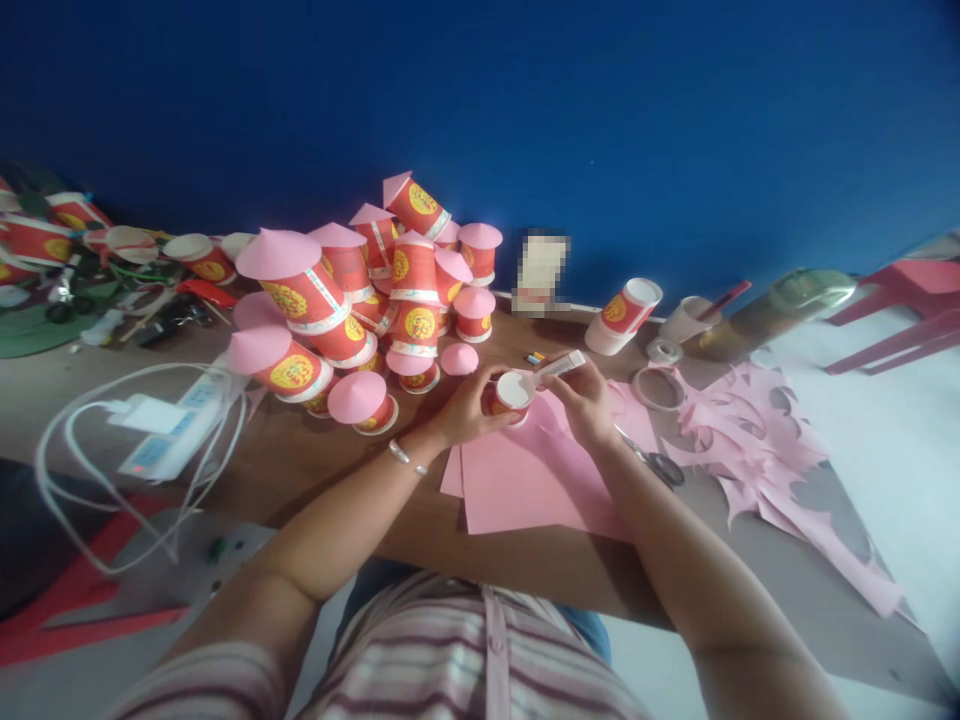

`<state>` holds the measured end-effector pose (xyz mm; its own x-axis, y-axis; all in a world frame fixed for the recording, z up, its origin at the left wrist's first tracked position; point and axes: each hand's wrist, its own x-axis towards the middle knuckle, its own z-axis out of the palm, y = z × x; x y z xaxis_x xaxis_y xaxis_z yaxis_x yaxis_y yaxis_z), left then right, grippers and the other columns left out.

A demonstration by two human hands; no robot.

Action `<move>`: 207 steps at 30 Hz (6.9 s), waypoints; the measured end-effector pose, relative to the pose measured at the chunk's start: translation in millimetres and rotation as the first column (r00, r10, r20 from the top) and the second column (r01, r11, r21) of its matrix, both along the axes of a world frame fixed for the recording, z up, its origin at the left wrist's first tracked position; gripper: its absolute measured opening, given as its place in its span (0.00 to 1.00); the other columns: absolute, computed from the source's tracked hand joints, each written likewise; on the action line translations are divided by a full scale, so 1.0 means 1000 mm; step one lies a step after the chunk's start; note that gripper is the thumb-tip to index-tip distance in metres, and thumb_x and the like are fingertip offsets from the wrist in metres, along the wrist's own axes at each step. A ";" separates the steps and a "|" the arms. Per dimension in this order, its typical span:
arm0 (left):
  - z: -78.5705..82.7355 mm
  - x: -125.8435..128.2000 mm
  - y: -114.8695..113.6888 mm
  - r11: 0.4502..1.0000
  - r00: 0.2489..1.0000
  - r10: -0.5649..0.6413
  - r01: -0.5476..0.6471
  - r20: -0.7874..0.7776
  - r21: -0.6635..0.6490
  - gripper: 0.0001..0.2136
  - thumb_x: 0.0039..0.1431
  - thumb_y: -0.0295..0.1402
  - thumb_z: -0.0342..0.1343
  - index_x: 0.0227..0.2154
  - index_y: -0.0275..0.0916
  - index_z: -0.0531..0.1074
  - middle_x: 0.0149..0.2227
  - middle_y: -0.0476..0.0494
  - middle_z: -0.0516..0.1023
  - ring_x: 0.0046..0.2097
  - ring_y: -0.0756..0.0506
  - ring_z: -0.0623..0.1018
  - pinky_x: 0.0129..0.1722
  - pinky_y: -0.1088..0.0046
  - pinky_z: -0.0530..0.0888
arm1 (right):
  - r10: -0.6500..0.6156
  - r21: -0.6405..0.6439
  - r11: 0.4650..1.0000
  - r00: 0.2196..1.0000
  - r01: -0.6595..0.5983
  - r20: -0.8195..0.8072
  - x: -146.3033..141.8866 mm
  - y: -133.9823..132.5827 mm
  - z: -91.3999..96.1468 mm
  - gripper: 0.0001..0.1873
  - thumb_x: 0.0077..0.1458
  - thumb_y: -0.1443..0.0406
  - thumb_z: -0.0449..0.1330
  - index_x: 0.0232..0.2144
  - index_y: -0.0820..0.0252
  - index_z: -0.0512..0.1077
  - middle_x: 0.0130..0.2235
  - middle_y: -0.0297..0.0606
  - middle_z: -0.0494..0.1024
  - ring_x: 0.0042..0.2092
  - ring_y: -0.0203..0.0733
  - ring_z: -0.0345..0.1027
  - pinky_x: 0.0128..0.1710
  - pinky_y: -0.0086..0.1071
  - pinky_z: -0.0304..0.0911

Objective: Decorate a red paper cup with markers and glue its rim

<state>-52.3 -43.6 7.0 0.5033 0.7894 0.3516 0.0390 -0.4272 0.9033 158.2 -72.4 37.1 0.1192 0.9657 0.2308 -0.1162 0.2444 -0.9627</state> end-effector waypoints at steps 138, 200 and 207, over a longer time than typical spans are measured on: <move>0.033 -0.004 -0.003 0.977 0.939 -0.199 0.170 -0.279 -0.124 0.31 0.58 0.41 0.70 0.63 0.40 0.71 0.57 0.36 0.81 0.56 0.35 0.82 0.59 0.57 0.79 | -0.039 -0.001 0.999 0.998 0.039 0.049 -0.007 0.003 -0.003 0.22 0.49 0.49 0.79 0.32 0.53 0.76 0.33 0.31 0.78 0.35 0.39 0.71 0.37 0.35 0.71; -0.005 0.003 0.020 0.962 0.986 0.158 -0.140 0.060 -0.234 0.28 0.56 0.47 0.71 0.54 0.37 0.75 0.49 0.35 0.84 0.50 0.43 0.84 0.52 0.64 0.80 | 0.017 -0.297 0.951 0.976 -0.082 -0.216 -0.003 0.015 -0.026 0.27 0.37 0.48 0.82 0.33 0.55 0.78 0.31 0.32 0.82 0.32 0.39 0.77 0.32 0.32 0.71; 0.007 0.006 0.014 0.970 0.982 0.183 -0.174 0.042 -0.168 0.21 0.59 0.47 0.69 0.48 0.37 0.80 0.49 0.38 0.85 0.48 0.43 0.83 0.52 0.64 0.79 | 0.056 -0.310 0.945 0.986 -0.103 -0.156 -0.005 0.012 -0.029 0.24 0.42 0.47 0.80 0.33 0.55 0.79 0.28 0.30 0.80 0.28 0.36 0.70 0.30 0.31 0.64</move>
<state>-46.5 -29.3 14.1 0.3319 0.9137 0.2346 0.0480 -0.2647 0.9631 152.9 -60.6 8.4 0.0478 0.9937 -0.1017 -0.2649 -0.0855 -0.9605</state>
